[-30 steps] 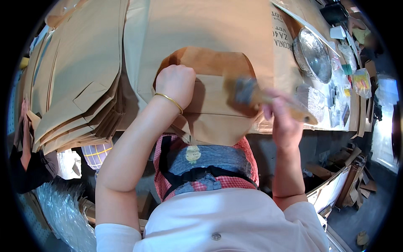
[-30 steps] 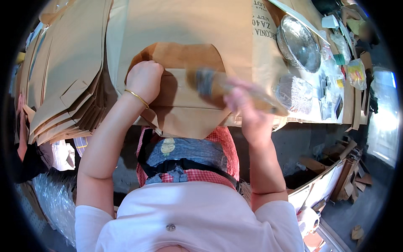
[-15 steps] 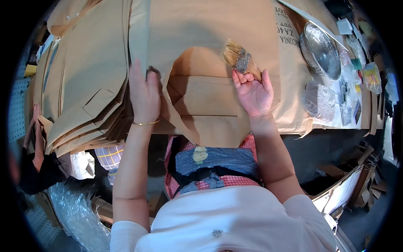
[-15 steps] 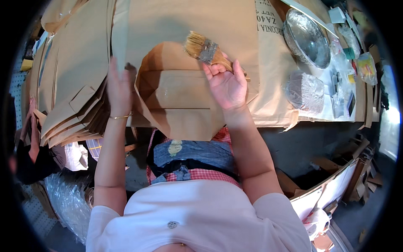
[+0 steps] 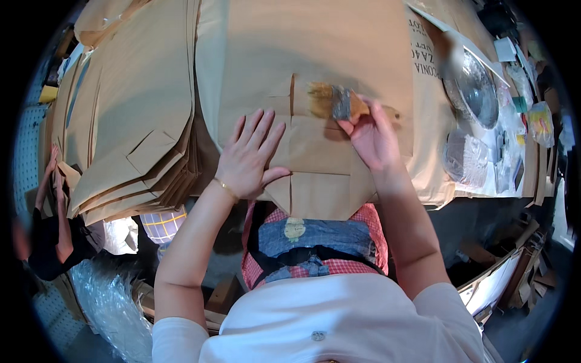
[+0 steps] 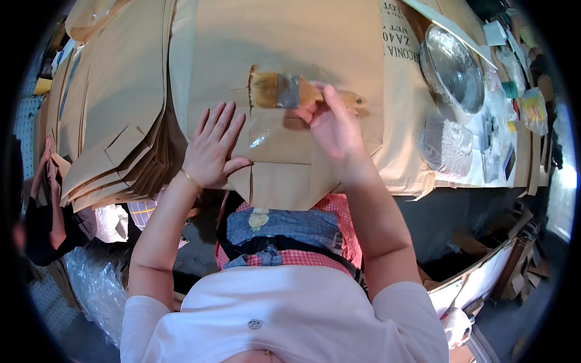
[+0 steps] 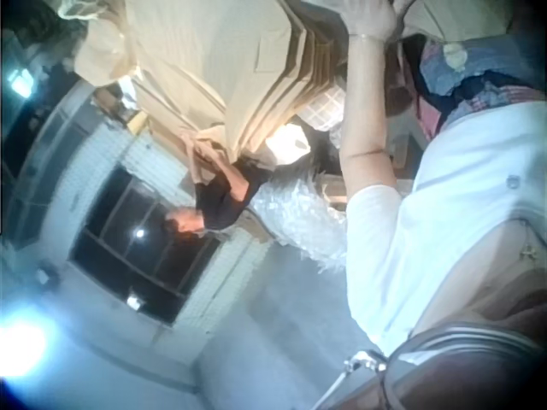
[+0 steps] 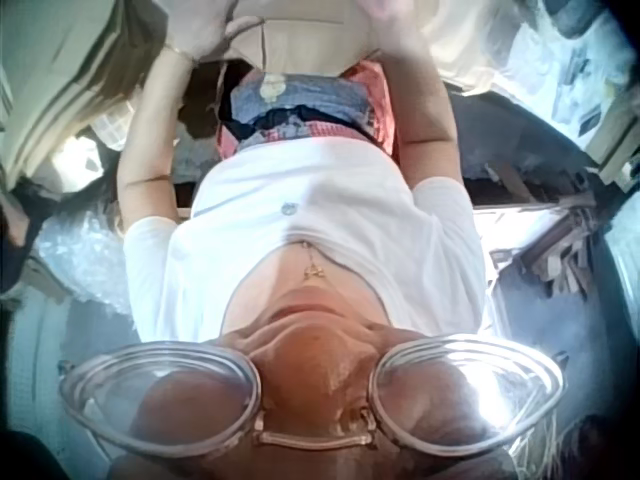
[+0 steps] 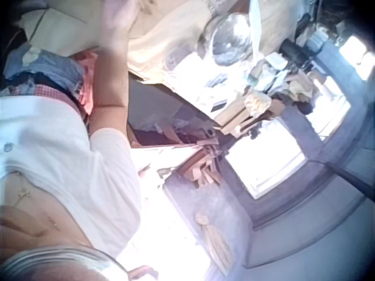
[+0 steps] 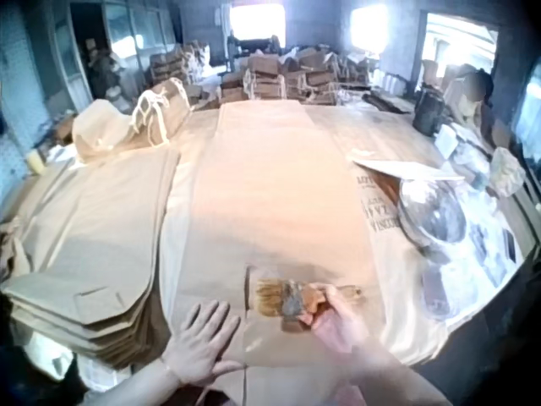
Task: The person folds flat cardboard pieces into box shapes, applies adhesive with a brush, and presses the flaps to secure them. The person repeats this process for multiple boxes, stacking the finished ones on the table.
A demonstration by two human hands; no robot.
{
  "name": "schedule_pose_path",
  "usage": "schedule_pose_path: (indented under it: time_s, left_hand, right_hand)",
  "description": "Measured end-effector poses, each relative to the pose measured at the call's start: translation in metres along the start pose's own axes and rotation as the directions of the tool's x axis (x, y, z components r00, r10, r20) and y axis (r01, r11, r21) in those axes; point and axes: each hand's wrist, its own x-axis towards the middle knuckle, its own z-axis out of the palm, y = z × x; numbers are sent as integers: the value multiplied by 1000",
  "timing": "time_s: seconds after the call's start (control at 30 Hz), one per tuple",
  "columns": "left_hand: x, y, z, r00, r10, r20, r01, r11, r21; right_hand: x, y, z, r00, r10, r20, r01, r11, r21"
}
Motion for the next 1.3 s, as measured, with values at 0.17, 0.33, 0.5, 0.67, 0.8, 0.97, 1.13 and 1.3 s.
schedule_pose_path:
  time_s: [0.17,0.33,0.5,0.67,0.8,0.97,1.13,1.3]
  left_hand:
    - [33,-12,10,999,38,-35,-38,999,13]
    - [31,-14,11,998,61,-2,-61,997,-37]
    - [30,-13,13,998,67,-16,-67,998,5]
    - [33,-11,15,998,59,-34,-58,998,26]
    - [31,-12,16,998,50,-50,-48,998,30]
    - [36,-19,14,989,101,-108,-111,990,-92]
    - [42,-49,33,974,35,-223,-148,846,-512]
    - [44,-34,37,941,77,-328,-176,942,-286]
  right_hand:
    - [35,-24,2,989,141,39,-133,979,-153]
    - [-85,-24,17,968,221,-116,-245,751,-613]
    - [-112,-77,60,918,83,387,395,-103,-913]
    - [-124,-53,65,852,283,440,511,-273,-815]
    - [-132,-33,63,831,274,483,541,-201,-817]
    - [-109,-24,69,804,149,575,560,133,-818]
    - [-38,14,97,740,248,626,656,-59,-752]
    - [-65,7,96,697,506,508,639,-115,-761]
